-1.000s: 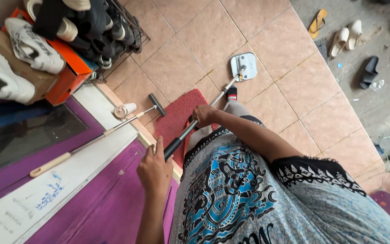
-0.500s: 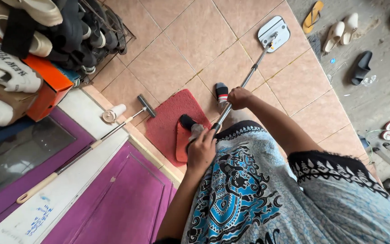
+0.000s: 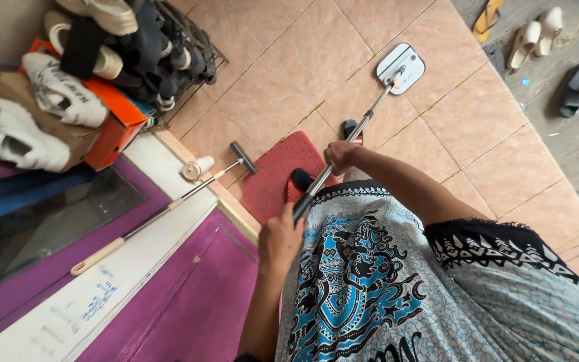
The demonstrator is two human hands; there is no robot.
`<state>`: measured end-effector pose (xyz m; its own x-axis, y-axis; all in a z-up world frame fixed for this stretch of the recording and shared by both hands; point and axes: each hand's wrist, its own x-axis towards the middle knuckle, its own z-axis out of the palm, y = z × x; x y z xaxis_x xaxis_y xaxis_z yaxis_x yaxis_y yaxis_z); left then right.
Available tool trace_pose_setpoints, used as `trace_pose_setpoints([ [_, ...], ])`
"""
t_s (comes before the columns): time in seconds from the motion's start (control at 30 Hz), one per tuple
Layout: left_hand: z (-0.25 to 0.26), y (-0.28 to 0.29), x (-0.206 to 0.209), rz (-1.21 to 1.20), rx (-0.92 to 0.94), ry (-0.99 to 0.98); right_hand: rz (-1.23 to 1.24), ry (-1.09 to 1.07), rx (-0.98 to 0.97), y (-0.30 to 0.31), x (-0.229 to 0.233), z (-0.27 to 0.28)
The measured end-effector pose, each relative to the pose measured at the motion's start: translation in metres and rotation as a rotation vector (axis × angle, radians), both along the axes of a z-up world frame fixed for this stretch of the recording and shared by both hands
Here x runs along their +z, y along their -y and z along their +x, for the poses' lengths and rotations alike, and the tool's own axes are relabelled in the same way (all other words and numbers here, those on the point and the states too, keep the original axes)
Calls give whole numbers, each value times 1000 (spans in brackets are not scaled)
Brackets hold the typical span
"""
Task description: The person sweeps the floor with a handheld brush and uses a flat mop with a long handle to wipe the tiled surface around footwear and a motorcycle.
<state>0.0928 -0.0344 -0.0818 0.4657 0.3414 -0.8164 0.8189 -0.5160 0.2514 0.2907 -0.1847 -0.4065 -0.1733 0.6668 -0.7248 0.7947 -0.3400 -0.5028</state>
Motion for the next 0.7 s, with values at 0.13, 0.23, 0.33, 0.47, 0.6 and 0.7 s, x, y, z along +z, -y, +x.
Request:
trace_pose_setpoints([
  [0.13,-68,-18,36,174,-53,-40,60,-86,29,-47,34,-77],
  [0.23,-122,-17,48,323,-157,-77,-135,-205,104,-62,55,-131],
  [0.33,-147,-17,41,275,-143,-247,-93,-200,193,-66,74,-171],
  [0.47,-153,-6,30,97,-142,-284,-45,-165,215,-57,72,-172],
  [0.6,-137,15,10,222,-260,-117,80,-188,70,-38,59,-143],
  [0.7,-121,34,-22,262,-284,-40,54,-142,-15,-16,43,-110],
])
